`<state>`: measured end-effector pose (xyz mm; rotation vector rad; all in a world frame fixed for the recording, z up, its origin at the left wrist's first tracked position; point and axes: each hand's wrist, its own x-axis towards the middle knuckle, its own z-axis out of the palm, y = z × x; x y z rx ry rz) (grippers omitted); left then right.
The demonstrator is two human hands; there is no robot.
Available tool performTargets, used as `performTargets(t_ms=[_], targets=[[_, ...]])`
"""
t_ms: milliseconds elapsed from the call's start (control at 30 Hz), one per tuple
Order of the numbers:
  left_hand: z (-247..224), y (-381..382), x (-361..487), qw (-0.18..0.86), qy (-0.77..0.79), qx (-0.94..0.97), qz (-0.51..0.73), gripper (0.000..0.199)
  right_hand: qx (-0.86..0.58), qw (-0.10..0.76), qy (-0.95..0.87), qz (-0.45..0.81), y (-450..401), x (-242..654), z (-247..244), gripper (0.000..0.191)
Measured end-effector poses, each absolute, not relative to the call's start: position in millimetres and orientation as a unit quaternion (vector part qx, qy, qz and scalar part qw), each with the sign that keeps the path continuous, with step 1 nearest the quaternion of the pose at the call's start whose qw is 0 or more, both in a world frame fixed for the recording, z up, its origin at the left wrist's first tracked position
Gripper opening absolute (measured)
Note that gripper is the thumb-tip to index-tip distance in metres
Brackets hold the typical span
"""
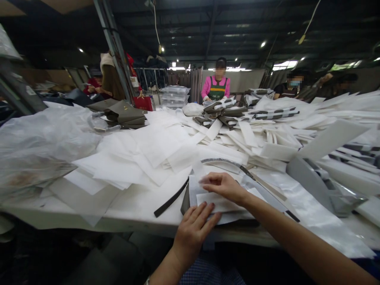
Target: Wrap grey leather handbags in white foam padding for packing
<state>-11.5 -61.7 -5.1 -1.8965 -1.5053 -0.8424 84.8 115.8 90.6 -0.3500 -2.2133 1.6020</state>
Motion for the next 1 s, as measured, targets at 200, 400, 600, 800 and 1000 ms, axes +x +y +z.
performTargets(t_ms=[200, 400, 600, 800, 1000], targets=[[-5.0, -61.9, -13.6, 0.254, -0.563, -0.707, -0.345, 0.036, -0.077, 0.244, -0.879, 0.402, 85.2, 119.4, 76.6, 0.018], [-9.6, -62.2, -14.4, 0.219, -0.562, -0.696, -0.388, 0.03, -0.013, 0.3, -0.916, 0.265, 74.3, 144.7, 58.7, 0.035], [-17.2, -63.8, -13.6, 0.201, -0.578, -0.65, -0.451, 0.034, 0.045, 0.319, -0.924, 0.206, 63.3, 151.0, 47.7, 0.041], [-10.7, -64.3, -14.6, 0.216, -0.572, -0.688, -0.391, 0.041, 0.034, 0.239, -0.927, 0.287, 68.4, 156.7, 73.9, 0.024], [-9.8, -63.8, -15.1, 0.231, -0.57, -0.698, -0.366, 0.041, -0.216, 0.175, -0.945, 0.169, 124.0, 119.0, 75.8, 0.034]])
